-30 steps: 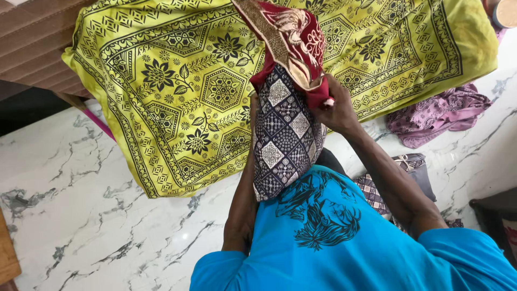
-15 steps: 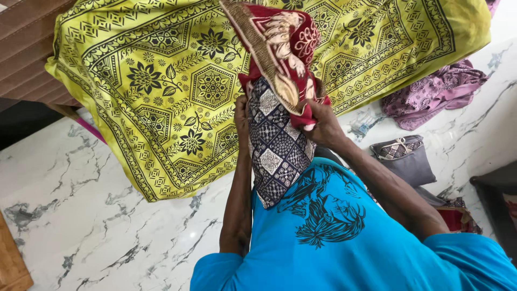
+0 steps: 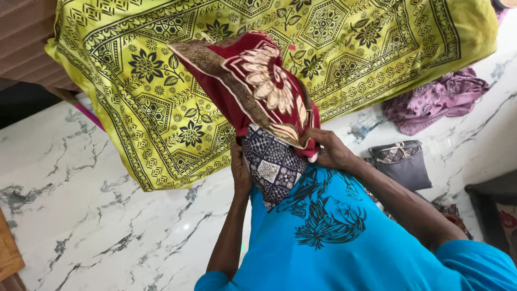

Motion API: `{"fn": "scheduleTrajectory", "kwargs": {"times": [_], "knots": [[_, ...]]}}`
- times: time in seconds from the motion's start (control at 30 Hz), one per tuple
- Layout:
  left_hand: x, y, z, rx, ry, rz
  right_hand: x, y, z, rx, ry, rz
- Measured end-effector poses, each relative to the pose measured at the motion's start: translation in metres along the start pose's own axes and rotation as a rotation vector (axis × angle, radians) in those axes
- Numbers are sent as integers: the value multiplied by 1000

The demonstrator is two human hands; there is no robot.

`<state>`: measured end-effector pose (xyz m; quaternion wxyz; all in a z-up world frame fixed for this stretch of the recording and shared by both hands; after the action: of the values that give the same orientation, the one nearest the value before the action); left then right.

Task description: The person puts red and patterned pillowcases onto square pillows by hand and arranges them on a bed.

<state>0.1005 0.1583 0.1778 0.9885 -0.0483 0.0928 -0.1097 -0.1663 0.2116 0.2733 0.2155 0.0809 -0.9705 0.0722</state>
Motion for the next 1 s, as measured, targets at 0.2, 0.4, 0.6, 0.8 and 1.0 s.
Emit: {"fn": "scheduleTrajectory", "kwargs": {"times": [0.2, 0.4, 0.6, 0.8, 1.0], "knots": [[-22, -37, -41, 164, 549, 344, -14, -61, -19, -34, -16, 139], [-7, -100, -4, 390, 560, 462, 20, -105, 14, -5, 64, 259], [-35, -58, -49, 460, 168, 345, -52, -27, 203, -546, -47, 352], [-5, -29, -139, 205, -214, 77, -74, -3, 222, -731, -49, 181], [-4, 11, -194, 242, -186, 111, -82, 15, 209, -341, 118, 225]]}}
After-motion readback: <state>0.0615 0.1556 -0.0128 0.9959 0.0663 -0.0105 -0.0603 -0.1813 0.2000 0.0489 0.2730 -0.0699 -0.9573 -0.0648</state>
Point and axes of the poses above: each hand's wrist, its own y-axis away from the middle knuckle, its own x-axis out of the back of the hand, z = x × y, the point moved 2 cm from there along -y, towards the middle knuckle, and after that the axes turned 1 degree about -x, right-handed, at the moved point
